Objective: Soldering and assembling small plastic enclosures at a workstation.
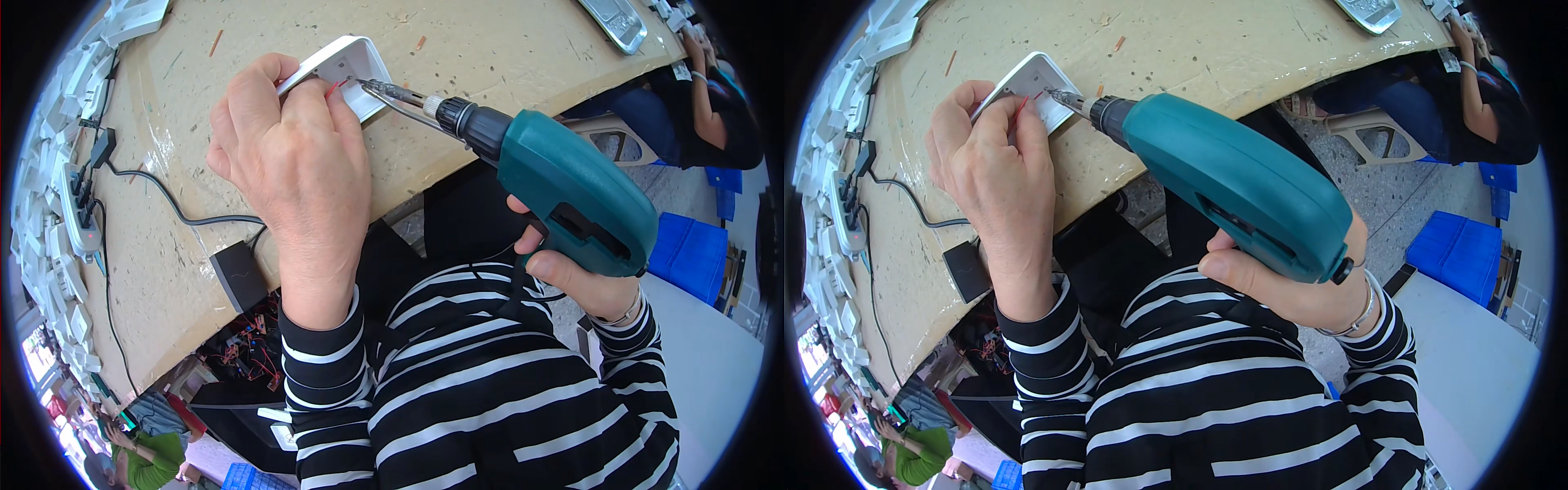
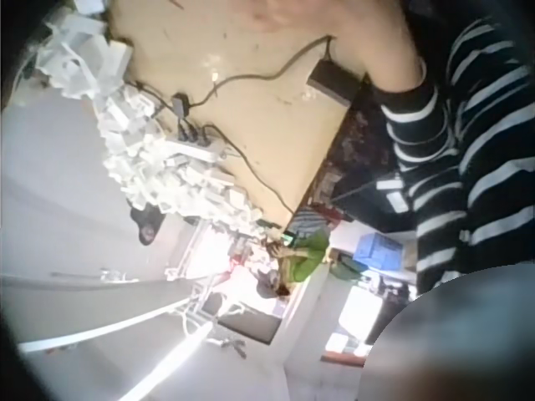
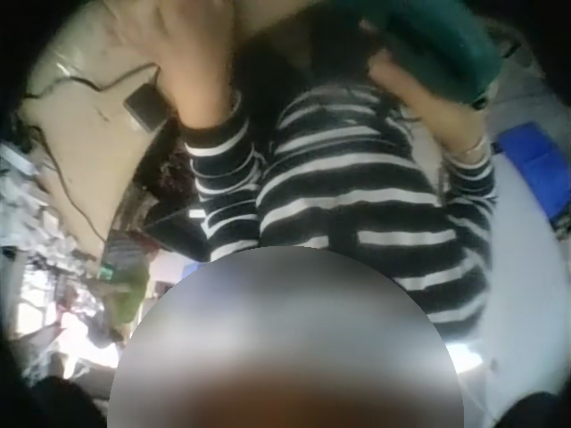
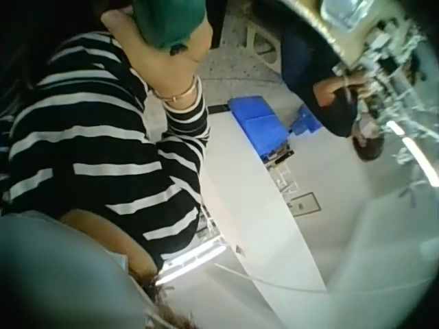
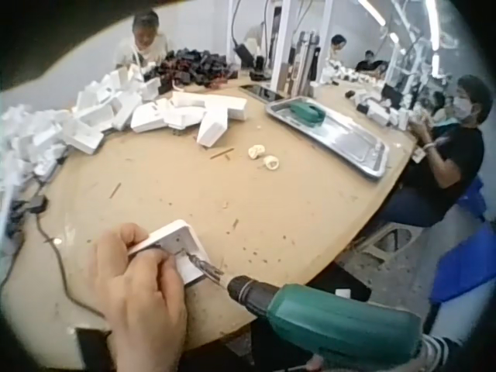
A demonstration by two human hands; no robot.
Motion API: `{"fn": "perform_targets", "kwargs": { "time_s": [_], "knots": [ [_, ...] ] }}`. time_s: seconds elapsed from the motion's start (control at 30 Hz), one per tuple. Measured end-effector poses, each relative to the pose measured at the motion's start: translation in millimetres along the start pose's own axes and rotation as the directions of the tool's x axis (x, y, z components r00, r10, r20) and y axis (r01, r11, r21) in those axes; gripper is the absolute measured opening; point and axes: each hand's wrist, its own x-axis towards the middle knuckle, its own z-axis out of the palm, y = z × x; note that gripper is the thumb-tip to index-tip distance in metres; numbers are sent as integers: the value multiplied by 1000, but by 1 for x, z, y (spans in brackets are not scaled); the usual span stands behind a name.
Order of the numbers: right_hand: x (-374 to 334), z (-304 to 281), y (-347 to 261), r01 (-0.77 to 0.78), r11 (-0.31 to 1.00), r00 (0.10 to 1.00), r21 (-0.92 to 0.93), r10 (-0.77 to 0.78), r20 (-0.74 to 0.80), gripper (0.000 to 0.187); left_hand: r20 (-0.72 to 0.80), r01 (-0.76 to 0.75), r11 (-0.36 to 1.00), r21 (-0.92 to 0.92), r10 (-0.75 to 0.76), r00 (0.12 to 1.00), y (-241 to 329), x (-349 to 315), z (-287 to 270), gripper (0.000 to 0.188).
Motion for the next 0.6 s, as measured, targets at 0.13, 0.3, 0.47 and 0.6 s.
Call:
{"fn": "perform_targets", "kwargs": {
  "time_s": [0.13,0.3,0.47,0.6],
  "knots": [
    [0,1,-1,11,999,1000,30,-11,1,71,6,10,1000,-7,-10,1000,1,0,-2,7],
    [-5,2,1,17,989,999,149,-12,-33,70,16,4,1000,-7,-4,1000,1,0,-4,8],
    [-7,1,2,3,989,999,150,3,-41,69,12,-3,1000,12,3,1000,2,0,-4,8],
    [-5,3,4,4,994,999,108,0,-37,68,5,8,1000,-2,-8,1000,2,0,-3,8]
  ]
}}
